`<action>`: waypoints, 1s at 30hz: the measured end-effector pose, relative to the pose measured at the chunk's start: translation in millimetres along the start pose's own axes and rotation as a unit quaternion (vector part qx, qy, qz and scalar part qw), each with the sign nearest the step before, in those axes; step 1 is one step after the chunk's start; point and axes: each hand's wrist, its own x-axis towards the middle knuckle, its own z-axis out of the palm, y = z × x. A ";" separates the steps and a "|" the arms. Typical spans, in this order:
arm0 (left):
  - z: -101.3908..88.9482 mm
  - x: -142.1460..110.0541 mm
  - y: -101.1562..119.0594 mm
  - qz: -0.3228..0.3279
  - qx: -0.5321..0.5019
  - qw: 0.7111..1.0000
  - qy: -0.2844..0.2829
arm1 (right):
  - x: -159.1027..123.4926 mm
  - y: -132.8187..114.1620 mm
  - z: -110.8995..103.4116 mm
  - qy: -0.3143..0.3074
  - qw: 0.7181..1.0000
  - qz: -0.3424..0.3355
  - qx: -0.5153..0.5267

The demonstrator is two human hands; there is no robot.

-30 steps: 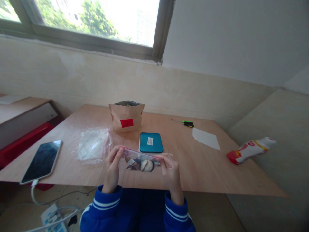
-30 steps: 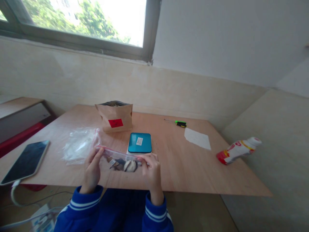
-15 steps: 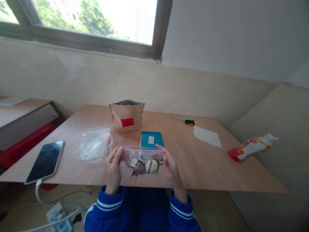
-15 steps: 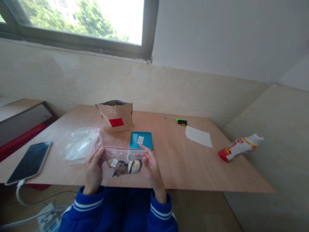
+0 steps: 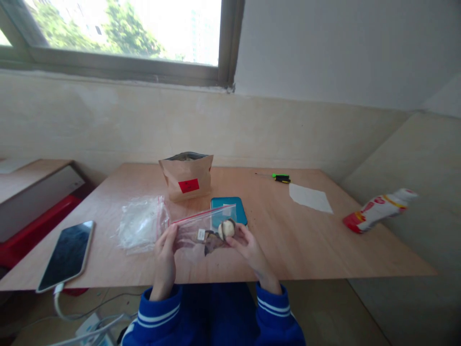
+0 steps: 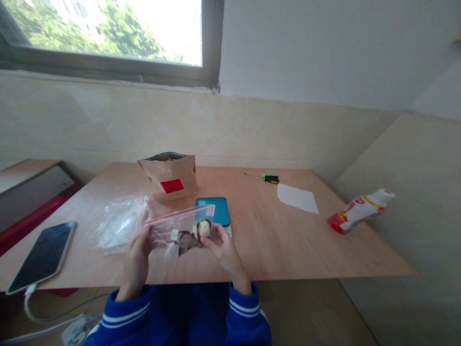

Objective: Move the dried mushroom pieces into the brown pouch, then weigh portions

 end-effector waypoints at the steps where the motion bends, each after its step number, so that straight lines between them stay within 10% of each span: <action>1: -1.9 0.8 1.0 -0.013 0.025 0.999 -0.035 | 1.2 -2.5 -1.2 0.038 0.999 0.005 0.013; 15: -25.0 9.5 12.5 0.013 0.182 0.973 -0.139 | 1.4 -3.0 -109.5 0.407 0.892 -0.052 0.191; 24: -41.4 16.7 11.8 0.019 0.173 0.980 -0.100 | 73.2 -6.3 -145.9 0.377 0.926 -0.002 -0.001; 30: -45.4 17.7 14.3 0.011 0.175 0.979 -0.104 | 91.9 -27.8 -140.5 0.420 0.883 -0.073 -0.194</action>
